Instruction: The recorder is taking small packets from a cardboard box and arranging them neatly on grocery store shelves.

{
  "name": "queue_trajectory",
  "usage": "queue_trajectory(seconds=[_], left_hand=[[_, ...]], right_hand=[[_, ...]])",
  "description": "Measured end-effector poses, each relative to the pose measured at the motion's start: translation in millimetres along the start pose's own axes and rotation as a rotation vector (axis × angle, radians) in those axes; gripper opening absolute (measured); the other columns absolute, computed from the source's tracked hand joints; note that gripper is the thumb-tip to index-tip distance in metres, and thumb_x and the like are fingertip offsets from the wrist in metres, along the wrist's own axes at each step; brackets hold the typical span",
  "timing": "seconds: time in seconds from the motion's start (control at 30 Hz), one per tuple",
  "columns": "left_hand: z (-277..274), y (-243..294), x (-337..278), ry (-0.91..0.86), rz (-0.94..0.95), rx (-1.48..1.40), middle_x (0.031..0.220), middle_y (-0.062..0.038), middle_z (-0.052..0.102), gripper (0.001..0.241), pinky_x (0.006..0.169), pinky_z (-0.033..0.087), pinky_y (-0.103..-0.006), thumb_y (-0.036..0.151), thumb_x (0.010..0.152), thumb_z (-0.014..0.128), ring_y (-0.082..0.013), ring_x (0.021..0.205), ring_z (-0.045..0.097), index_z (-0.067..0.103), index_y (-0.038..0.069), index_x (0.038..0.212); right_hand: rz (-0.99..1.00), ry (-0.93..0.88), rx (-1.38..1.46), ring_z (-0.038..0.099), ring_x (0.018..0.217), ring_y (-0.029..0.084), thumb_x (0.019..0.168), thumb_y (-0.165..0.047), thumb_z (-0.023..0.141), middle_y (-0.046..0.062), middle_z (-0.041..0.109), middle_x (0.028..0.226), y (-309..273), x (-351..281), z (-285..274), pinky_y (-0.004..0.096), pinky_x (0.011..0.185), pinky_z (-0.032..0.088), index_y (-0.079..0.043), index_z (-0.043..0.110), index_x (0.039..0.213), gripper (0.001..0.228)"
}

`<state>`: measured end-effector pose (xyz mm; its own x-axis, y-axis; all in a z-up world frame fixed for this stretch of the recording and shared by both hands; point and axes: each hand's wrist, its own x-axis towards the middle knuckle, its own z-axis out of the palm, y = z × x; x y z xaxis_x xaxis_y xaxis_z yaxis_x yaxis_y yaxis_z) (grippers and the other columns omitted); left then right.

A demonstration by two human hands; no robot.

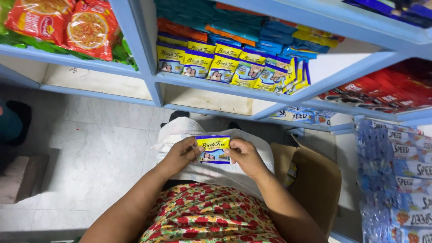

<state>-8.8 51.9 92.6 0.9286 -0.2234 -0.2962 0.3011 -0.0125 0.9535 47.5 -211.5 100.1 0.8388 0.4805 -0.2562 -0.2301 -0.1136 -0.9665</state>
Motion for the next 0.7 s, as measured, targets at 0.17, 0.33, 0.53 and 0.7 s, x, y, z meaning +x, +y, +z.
queue_trajectory(seconds=[0.17, 0.33, 0.53, 0.7], left_hand=[[-8, -4, 3, 0.045, 0.015, -0.060, 0.085, -0.004, 0.068, 0.026, 0.066, 0.055, -0.0264, 0.025, 0.101, 0.062, -0.0102, 0.070, 0.059, 0.068, 0.002, 0.110], [-12, -7, 7, 0.073, -0.007, -0.094, 0.085, -0.004, 0.067, 0.026, 0.064, 0.054, -0.0261, 0.025, 0.103, 0.060, -0.0101, 0.068, 0.059, 0.068, 0.002, 0.110], [-20, 1, 24, 0.109, 0.069, -0.116, 0.098, -0.005, 0.065, 0.022, 0.065, 0.054, -0.0264, 0.018, 0.099, 0.062, -0.0092, 0.074, 0.060, 0.065, 0.004, 0.117], [-23, 17, 68, 0.229, 0.128, -0.001, 0.106, -0.006, 0.062, 0.021, 0.066, 0.057, -0.0278, 0.010, 0.096, 0.065, -0.0136, 0.076, 0.066, 0.063, 0.004, 0.116]], right_hand=[[-0.004, -0.036, 0.002, 0.053, 0.064, 0.007, 0.095, -0.007, 0.070, -0.001, 0.060, 0.085, -1, 9, 11, 0.024, 0.058, 0.047, -0.001, 0.068, 0.093, 0.007], [0.058, -0.017, 0.110, 0.055, 0.066, 0.009, 0.095, -0.007, 0.070, 0.001, 0.062, 0.081, 9, 20, 8, 0.025, 0.061, 0.048, -0.002, 0.068, 0.092, 0.006], [-0.032, 0.104, 0.001, 0.063, 0.071, 0.011, 0.095, -0.006, 0.070, 0.002, 0.063, 0.084, -1, 46, -4, 0.026, 0.064, 0.053, -0.001, 0.066, 0.090, 0.008], [-0.213, 0.132, -0.102, 0.067, 0.081, 0.011, 0.095, 0.000, 0.067, 0.002, 0.057, 0.097, -3, 90, -22, 0.026, 0.075, 0.058, 0.003, 0.067, 0.090, 0.006]])
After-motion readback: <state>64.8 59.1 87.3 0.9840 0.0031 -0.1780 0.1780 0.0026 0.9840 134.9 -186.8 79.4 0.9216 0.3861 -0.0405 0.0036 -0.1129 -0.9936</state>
